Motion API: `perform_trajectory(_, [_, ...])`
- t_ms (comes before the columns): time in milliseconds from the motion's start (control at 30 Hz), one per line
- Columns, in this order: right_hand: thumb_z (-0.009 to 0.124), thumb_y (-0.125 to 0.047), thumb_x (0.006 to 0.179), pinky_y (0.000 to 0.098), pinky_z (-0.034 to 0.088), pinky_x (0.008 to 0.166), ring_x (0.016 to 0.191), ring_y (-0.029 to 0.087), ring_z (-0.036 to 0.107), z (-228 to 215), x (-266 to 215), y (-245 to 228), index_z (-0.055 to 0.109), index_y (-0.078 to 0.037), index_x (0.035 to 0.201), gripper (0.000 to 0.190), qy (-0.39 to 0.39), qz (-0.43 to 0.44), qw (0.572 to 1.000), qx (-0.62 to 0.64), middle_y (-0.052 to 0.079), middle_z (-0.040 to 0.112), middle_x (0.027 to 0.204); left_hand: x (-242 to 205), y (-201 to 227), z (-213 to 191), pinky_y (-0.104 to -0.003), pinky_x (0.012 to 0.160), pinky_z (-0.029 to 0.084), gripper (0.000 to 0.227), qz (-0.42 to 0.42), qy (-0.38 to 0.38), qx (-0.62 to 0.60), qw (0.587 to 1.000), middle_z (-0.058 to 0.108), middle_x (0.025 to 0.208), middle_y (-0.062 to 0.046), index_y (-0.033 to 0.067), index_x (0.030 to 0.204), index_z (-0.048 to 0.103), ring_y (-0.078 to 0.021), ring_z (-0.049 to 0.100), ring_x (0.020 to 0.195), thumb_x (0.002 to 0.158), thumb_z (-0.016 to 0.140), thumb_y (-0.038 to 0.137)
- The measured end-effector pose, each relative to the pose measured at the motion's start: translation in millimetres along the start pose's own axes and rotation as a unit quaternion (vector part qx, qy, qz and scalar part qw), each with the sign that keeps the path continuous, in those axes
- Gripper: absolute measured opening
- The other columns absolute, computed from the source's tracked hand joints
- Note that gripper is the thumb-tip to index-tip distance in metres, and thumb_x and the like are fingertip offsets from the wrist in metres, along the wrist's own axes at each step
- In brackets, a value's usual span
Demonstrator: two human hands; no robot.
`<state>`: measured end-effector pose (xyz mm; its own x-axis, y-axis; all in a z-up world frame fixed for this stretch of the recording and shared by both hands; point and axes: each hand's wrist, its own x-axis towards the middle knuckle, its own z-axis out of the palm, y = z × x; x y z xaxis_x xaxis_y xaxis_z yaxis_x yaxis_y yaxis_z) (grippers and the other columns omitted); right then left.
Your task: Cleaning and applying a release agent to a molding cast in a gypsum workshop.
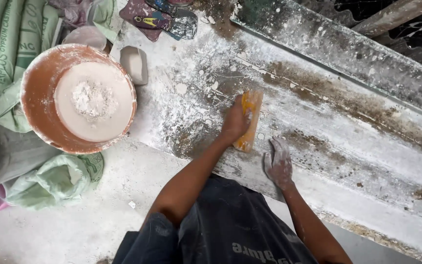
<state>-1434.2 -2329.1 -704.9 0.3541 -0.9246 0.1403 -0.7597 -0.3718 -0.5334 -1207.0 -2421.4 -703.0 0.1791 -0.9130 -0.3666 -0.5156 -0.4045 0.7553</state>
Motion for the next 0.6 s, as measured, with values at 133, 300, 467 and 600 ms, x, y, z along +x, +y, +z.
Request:
perform_trajectory(133, [0.063,-0.008,0.092,0.0518,0.038,0.121,0.14,0.041,0.047,1.1,-1.7,-3.0,0.053,0.001,0.138,0.048,0.0,0.025,1.0,-0.016,0.022,0.052,0.143,-40.5,-50.0,-100.6,-0.044,0.071,0.064,0.048,-0.106,-0.04,-0.112,0.987,0.072,0.098,-0.017,0.0055,0.14,0.046,-0.0333,0.077,0.079,0.104,0.051,0.037])
perform_trajectory(300, [0.063,-0.009,0.091,0.0538,0.04,0.118,0.139,0.043,0.048,-6.9,3.5,-14.8,0.054,0.002,0.137,0.048,0.007,0.021,0.999,-0.032,0.023,0.052,0.14,-77.3,-144.2,-178.6,-0.043,0.111,0.049,0.045,-0.027,0.255,-0.053,0.965,0.065,0.134,-0.023,0.0003,0.144,0.047,-0.0363,0.065,0.124,0.104,0.059,0.017])
perform_trajectory(467, [0.063,-0.008,0.089,0.0536,0.042,0.117,0.138,0.043,0.049,-7.5,7.9,-15.5,0.055,0.001,0.136,0.048,0.006,0.024,0.999,-0.026,0.022,0.053,0.139,-22.9,-90.8,-176.1,-0.043,0.108,0.047,0.054,-0.044,0.268,-0.07,0.96,0.063,0.135,-0.024,0.0016,0.146,0.045,-0.0364,0.063,0.124,0.097,0.066,0.01])
perform_trajectory(600, [0.063,-0.009,0.088,0.0537,0.043,0.116,0.135,0.043,0.05,-12.9,12.6,-25.9,0.055,0.001,0.134,0.048,-0.005,0.021,0.999,-0.038,0.022,0.053,0.138,-21.5,-75.4,-176.2,-0.038,0.107,0.048,0.055,-0.155,0.211,-0.09,0.961,0.064,0.133,-0.02,0.0022,0.148,0.043,-0.0325,0.061,0.126,0.097,0.061,0.008])
